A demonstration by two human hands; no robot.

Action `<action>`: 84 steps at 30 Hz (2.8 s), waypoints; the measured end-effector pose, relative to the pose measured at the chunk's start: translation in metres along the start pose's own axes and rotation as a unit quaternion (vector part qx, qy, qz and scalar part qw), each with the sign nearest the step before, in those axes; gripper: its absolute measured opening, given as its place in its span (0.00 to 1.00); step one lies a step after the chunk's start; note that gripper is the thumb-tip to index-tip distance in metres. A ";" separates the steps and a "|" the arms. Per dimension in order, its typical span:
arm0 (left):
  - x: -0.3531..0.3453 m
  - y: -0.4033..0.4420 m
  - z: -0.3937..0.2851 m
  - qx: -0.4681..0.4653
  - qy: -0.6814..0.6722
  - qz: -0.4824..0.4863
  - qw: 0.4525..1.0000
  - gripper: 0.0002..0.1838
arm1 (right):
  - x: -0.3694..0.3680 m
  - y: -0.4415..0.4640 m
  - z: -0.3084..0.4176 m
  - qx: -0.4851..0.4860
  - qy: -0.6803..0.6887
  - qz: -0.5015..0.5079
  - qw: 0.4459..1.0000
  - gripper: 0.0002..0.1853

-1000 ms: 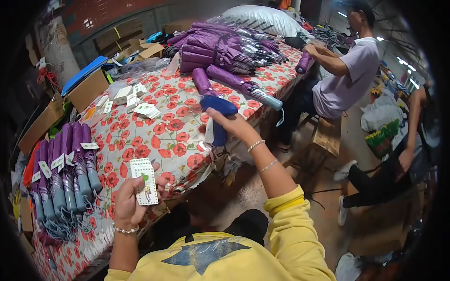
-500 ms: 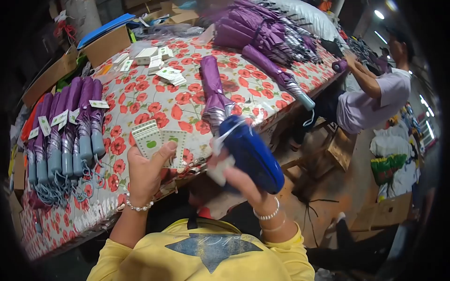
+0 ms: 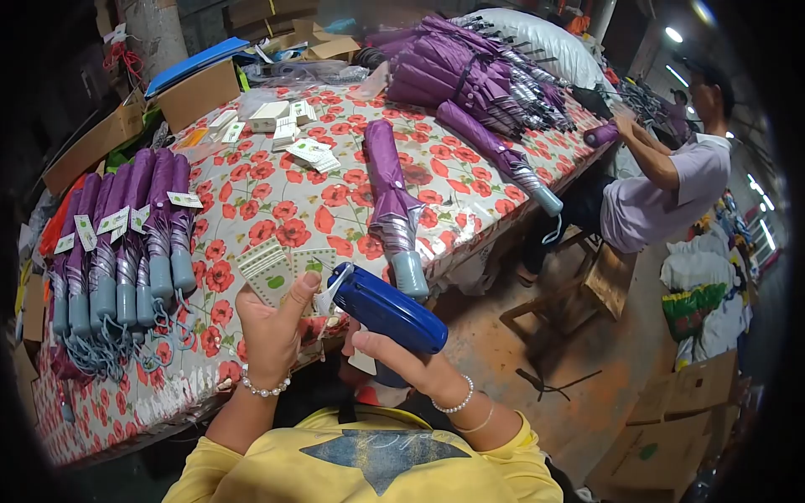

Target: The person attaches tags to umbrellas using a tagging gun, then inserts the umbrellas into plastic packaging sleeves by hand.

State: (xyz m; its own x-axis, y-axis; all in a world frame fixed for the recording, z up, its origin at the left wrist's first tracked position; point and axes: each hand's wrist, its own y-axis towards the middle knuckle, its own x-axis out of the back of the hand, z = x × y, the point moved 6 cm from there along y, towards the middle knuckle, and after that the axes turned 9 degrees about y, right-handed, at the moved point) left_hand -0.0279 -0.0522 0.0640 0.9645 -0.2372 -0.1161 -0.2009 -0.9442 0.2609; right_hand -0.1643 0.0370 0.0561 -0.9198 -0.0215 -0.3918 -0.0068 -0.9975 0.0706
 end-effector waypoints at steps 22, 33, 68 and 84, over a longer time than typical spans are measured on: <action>-0.001 -0.011 0.006 -0.040 -0.021 -0.042 0.998 0.11 | -0.004 -0.001 -0.030 -0.004 0.108 -0.010 0.994 0.17; -0.002 -0.007 0.008 -0.040 -0.030 -0.043 0.998 0.10 | -0.003 0.001 -0.032 -0.014 0.122 -0.006 0.992 0.16; -0.031 -0.027 -0.037 -0.308 0.258 0.104 0.910 0.12 | 0.004 -0.007 -0.041 -0.052 0.355 0.140 0.923 0.24; -0.149 0.142 0.055 -0.098 0.580 0.169 0.791 0.24 | 0.063 -0.026 0.023 0.120 0.239 0.025 0.963 0.27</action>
State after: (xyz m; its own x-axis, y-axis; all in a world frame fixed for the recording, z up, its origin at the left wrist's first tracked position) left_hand -0.2093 -0.1638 0.0654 0.3927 0.0069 0.9196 -0.5605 -0.7910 0.2453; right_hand -0.2310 0.0629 0.0508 -0.6360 -0.1546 -0.7561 -0.1110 -0.9512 0.2879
